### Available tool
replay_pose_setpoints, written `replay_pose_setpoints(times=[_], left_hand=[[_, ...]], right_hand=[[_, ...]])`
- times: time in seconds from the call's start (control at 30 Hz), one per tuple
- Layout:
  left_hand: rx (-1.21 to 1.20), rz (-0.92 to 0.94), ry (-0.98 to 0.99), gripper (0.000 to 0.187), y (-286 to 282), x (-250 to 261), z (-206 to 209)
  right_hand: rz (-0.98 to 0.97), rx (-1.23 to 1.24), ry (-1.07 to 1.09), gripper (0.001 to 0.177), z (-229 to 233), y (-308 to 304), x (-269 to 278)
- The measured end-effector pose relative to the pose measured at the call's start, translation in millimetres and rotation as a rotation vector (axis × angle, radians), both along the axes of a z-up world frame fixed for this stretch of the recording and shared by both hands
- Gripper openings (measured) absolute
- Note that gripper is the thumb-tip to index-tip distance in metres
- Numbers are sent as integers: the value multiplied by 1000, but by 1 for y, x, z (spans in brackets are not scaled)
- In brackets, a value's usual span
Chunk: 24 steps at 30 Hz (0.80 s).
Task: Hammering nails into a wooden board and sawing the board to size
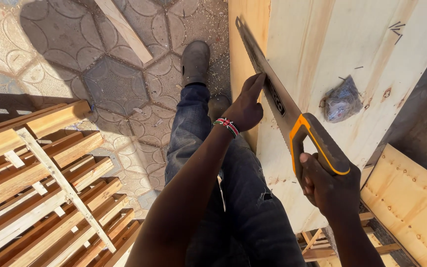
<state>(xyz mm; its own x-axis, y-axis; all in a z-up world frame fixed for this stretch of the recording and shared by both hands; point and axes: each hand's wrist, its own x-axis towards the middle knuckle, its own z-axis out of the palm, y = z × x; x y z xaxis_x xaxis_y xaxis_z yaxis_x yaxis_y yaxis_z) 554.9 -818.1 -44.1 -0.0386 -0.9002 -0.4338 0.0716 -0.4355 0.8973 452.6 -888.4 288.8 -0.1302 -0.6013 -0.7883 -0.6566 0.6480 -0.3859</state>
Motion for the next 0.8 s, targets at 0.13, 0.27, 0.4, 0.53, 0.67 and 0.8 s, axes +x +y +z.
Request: replay_pose_setpoints(times=[0.13, 0.27, 0.4, 0.53, 0.67, 0.8], left_hand=[[38, 17, -12, 103, 8, -5, 43], [37, 75, 9, 104, 15, 0, -3], [97, 31, -46, 94, 10, -9, 31], [99, -4, -112, 85, 14, 1, 72], [135, 16, -94, 92, 22, -9, 14], [105, 17, -55, 104, 38, -27, -17]], right_hand=[[-65, 8, 110, 62, 12, 15, -14], [-131, -14, 156, 61, -22, 33, -15], [-25, -156, -127, 60, -2, 40, -33], [14, -185, -16, 58, 19, 65, -55], [514, -260, -10, 58, -59, 67, -70], [5, -210, -193, 59, -83, 65, -39]])
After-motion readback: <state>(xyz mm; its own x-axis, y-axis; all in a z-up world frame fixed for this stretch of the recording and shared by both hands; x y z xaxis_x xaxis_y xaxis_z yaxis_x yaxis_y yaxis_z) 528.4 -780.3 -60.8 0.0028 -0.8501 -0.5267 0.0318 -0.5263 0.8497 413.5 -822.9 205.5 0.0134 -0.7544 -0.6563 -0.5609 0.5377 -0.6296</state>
